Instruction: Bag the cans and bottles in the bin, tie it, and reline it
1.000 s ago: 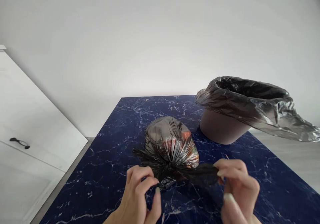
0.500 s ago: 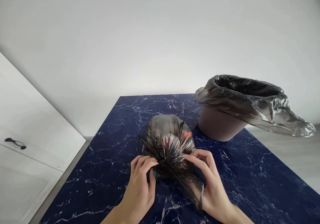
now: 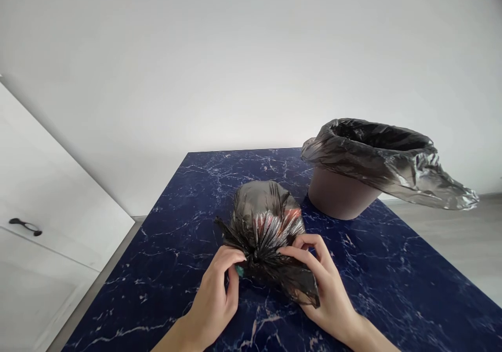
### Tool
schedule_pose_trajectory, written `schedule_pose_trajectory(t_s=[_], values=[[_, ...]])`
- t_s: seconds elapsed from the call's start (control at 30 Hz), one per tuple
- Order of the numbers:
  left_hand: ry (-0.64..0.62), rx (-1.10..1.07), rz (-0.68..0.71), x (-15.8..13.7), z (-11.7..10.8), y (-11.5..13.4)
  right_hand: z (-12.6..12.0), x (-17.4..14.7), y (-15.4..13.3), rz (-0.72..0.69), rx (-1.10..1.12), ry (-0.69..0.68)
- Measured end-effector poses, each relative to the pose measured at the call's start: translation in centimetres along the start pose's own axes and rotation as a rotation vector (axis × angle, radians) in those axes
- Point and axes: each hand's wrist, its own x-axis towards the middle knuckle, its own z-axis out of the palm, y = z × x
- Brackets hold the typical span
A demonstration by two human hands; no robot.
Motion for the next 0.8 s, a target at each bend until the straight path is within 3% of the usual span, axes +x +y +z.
schedule_pose_trajectory(t_s=[0.2, 0.47, 0.8], values=[[0.027, 0.005, -0.057, 0.1, 0.0, 0.0, 0.2, -0.2, -0.3, 0.067, 0.024, 0.014], [0.044, 0.024, -0.149, 0.6, -0.4, 0.2, 0.5, -0.2, -0.1, 0.030, -0.011, 0.065], [0.085, -0.039, -0.340, 1.4, -1.6, -1.1, 0.5, 0.4, -0.1, 0.067, -0.047, 0.212]])
